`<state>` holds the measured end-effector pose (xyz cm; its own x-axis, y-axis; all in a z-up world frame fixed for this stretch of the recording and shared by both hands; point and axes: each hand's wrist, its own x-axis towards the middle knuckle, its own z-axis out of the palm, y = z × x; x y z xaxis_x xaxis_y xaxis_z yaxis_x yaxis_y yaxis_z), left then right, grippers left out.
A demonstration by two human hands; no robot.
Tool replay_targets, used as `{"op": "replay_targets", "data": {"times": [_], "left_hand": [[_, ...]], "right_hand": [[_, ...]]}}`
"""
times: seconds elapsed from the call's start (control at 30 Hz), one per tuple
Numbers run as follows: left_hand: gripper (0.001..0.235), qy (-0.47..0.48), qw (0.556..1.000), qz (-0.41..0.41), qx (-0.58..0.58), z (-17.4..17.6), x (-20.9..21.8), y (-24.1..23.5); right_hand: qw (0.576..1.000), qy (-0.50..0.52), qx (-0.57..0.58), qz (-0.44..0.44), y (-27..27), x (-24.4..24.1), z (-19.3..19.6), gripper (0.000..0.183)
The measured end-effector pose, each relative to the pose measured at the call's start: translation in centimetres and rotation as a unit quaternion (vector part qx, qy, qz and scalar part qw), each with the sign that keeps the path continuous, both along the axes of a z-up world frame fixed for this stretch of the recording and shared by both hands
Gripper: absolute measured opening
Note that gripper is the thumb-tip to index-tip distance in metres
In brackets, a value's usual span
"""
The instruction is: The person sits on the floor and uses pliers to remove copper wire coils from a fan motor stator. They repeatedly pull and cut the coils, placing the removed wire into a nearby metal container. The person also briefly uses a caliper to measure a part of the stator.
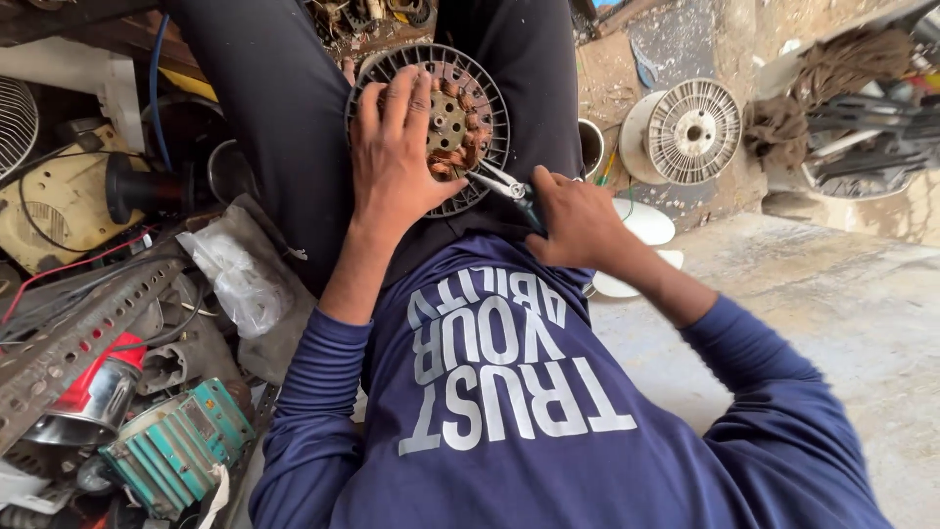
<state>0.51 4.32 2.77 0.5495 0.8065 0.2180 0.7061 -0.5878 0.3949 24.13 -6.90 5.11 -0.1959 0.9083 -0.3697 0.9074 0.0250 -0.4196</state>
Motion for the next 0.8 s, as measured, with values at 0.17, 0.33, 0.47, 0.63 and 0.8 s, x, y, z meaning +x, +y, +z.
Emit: {"op": "replay_targets", "data": {"times": [0.17, 0.33, 0.47, 0.63, 0.8], "left_hand": [[0.120, -0.017, 1.000, 0.014, 0.003, 0.1, -0.1, -0.1], [0.117, -0.030, 0.999, 0.012, 0.007, -0.2, 0.1, -0.1], [0.119, -0.031, 0.999, 0.018, 0.004, -0.4, 0.1, -0.1], [0.121, -0.027, 0.999, 0.024, 0.004, -0.5, 0.2, 0.0], [0.120, -0.046, 0.998, 0.030, -0.003, -0.9, 0.4, -0.1]], "right_hand": [[0.998, -0.042, 0.028, -0.030, 0.6, -2.2, 0.3, 0.057], [0.994, -0.074, 0.060, -0.058, -0.3, -3.2, -1.1, 0.061], [0.985, -0.059, 0.153, -0.058, -0.4, -4.1, -2.2, 0.062], [0.988, -0.107, 0.104, -0.025, 1.2, -4.4, -1.2, 0.060], [0.988, -0.149, -0.038, 0.002, 2.4, -4.9, 1.7, 0.046]]}}
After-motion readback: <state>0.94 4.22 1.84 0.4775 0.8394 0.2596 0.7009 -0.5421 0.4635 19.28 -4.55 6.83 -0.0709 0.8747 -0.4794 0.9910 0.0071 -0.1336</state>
